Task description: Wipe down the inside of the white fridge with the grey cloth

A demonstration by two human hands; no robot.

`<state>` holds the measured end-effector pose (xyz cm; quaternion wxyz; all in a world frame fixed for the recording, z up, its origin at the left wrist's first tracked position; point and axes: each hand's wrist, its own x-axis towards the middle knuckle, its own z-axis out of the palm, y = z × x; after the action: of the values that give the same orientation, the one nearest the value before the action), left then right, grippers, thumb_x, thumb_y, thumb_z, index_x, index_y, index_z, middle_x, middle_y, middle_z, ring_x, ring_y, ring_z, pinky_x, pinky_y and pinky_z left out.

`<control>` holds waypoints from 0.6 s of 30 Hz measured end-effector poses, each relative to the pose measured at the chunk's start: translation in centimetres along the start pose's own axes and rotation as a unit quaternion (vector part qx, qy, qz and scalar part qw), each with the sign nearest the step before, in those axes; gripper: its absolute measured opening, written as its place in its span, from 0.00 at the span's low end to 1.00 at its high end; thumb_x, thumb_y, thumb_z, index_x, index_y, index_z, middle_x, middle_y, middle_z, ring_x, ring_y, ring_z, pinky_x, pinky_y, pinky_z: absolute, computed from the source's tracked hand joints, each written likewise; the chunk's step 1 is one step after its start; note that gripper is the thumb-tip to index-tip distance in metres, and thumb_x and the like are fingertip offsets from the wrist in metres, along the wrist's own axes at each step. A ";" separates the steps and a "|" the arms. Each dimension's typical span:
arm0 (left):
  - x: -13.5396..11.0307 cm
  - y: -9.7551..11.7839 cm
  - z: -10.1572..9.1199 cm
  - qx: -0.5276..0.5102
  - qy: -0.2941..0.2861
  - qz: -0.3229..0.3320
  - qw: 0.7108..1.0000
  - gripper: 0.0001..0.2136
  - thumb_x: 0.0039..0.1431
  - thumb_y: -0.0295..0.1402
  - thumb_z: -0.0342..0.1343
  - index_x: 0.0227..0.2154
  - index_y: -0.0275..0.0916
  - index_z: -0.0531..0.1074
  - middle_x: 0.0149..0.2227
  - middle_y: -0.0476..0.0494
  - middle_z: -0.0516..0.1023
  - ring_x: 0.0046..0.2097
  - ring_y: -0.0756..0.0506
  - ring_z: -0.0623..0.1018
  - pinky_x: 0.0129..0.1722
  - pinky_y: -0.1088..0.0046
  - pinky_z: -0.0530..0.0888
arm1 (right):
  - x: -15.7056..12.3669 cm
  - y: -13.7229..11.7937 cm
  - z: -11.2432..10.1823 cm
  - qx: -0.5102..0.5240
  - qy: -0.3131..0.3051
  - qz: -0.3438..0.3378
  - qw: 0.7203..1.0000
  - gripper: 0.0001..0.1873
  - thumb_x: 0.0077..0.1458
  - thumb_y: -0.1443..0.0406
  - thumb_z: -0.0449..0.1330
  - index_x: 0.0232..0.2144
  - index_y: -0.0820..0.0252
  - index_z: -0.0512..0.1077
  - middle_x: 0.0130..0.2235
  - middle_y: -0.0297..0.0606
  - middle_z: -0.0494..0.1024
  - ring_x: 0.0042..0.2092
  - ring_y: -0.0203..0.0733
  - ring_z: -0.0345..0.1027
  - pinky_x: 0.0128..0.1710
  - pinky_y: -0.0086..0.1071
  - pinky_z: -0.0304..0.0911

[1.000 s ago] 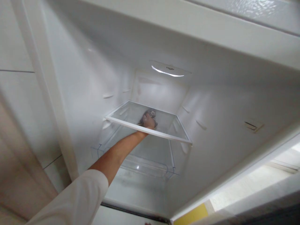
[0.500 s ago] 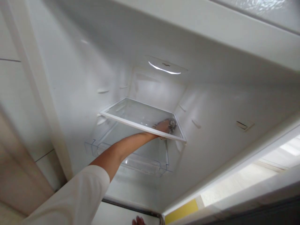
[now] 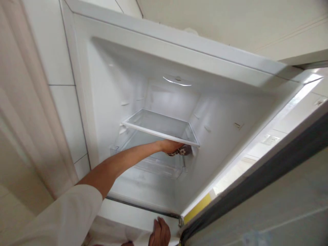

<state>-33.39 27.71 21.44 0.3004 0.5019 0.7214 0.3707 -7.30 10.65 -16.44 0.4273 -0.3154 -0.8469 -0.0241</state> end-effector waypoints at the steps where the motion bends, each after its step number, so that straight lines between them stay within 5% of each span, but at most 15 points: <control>1: -0.9 -0.1 -0.5 0.006 -0.016 0.043 0.999 0.22 0.53 0.26 0.61 0.51 0.50 0.79 0.60 0.46 0.79 0.57 0.43 0.80 0.51 0.67 0.79 | 0.1 0.0 -0.1 0.008 0.001 -0.001 1.000 0.21 0.61 0.75 0.51 0.47 0.58 0.79 0.50 0.50 0.81 0.52 0.54 0.77 0.53 0.49 0.70; 4: -3.5 -1.3 -2.6 0.108 -0.044 0.204 0.972 0.32 0.50 0.19 0.62 0.57 0.51 0.75 0.66 0.47 0.72 0.67 0.44 0.70 0.67 0.69 0.66 | 0.4 0.0 -0.3 0.020 0.015 -0.005 1.000 0.20 0.61 0.74 0.51 0.47 0.58 0.79 0.50 0.50 0.81 0.52 0.54 0.76 0.52 0.48 0.71; 7: -5.6 -3.2 -5.7 0.208 -0.015 0.263 0.942 0.34 0.50 0.15 0.59 0.60 0.49 0.72 0.67 0.43 0.71 0.68 0.43 0.69 0.69 0.66 0.62 | 0.7 -0.1 -0.4 0.015 0.031 -0.008 0.999 0.19 0.61 0.74 0.51 0.46 0.59 0.78 0.48 0.51 0.81 0.51 0.54 0.77 0.52 0.48 0.71; 13: -9.5 -6.9 -11.4 0.308 0.105 0.248 0.912 0.30 0.52 0.18 0.59 0.57 0.51 0.75 0.62 0.45 0.77 0.66 0.42 0.73 0.67 0.65 0.66 | 1.2 -0.3 -0.2 0.013 0.062 -0.009 0.998 0.18 0.62 0.73 0.50 0.42 0.60 0.79 0.45 0.52 0.82 0.47 0.54 0.77 0.49 0.47 0.71; 18: -11.0 -8.8 -13.0 0.285 0.219 0.162 0.919 0.24 0.56 0.20 0.58 0.54 0.46 0.77 0.58 0.41 0.80 0.63 0.39 0.74 0.65 0.61 0.69 | 0.7 0.0 0.6 0.028 0.075 0.000 0.997 0.18 0.60 0.75 0.51 0.41 0.59 0.79 0.44 0.51 0.82 0.46 0.56 0.77 0.47 0.49 0.72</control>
<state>-44.81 12.34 21.78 -0.0854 0.5826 0.7529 0.2938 -8.05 11.17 -16.24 0.4980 -0.3009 -0.8129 -0.0243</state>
